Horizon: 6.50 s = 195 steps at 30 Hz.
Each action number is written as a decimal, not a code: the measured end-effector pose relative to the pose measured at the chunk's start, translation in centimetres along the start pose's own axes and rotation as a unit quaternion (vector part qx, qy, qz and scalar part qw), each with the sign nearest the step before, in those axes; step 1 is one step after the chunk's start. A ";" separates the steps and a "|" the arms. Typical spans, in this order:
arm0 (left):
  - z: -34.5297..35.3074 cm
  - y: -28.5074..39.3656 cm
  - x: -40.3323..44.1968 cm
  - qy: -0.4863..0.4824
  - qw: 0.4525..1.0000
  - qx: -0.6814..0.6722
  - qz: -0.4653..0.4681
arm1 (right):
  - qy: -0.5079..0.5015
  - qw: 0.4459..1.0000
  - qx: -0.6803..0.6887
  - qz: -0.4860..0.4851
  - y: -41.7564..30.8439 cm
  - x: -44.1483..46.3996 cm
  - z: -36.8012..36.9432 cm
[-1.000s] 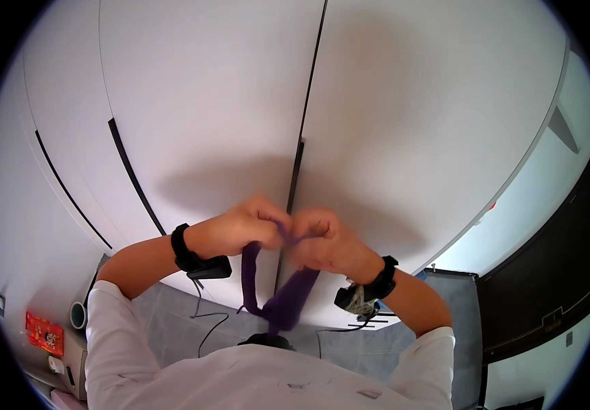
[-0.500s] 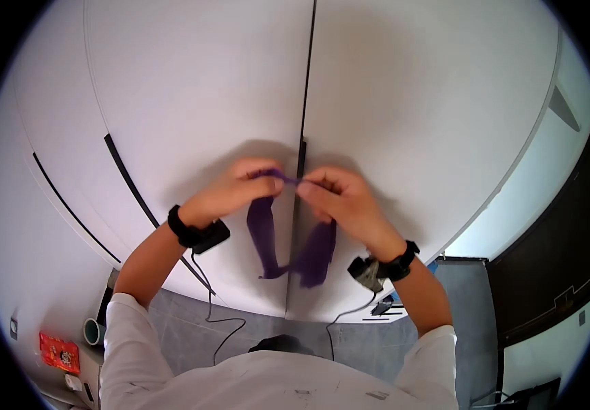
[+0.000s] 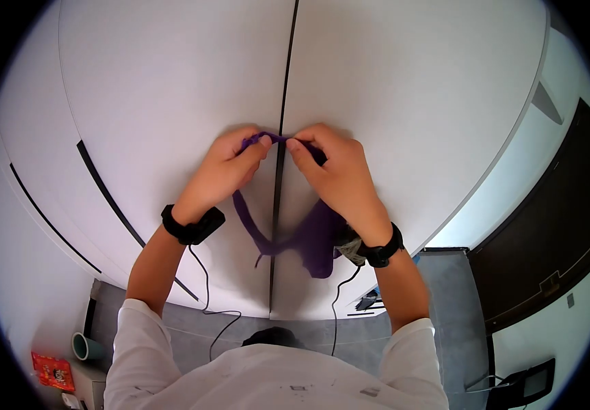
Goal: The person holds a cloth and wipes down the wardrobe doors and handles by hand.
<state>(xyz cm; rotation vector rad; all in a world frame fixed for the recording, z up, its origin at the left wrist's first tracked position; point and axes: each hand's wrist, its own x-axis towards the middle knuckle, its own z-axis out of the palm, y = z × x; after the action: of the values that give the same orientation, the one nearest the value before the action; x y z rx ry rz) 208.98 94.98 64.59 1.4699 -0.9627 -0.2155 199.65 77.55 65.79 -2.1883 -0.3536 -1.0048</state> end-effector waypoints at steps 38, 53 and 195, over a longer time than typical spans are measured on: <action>5.5 -5.3 -2.1 0.098 0.981 -0.143 0.089 | 0.143 0.930 0.306 0.144 -1.0 -3.7 5.2; 8.4 -3.5 -3.0 0.215 0.960 -0.163 0.068 | 0.147 0.875 0.428 0.175 -0.3 -3.5 5.9; 4.4 -3.6 0.8 0.373 0.759 0.463 0.266 | 0.130 0.985 0.030 0.112 0.6 -1.9 3.9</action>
<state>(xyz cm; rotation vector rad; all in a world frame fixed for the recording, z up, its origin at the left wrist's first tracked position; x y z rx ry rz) 208.15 90.70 60.86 1.8105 -0.7660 1.3659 200.85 79.82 62.27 -1.9595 -0.0161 -1.1196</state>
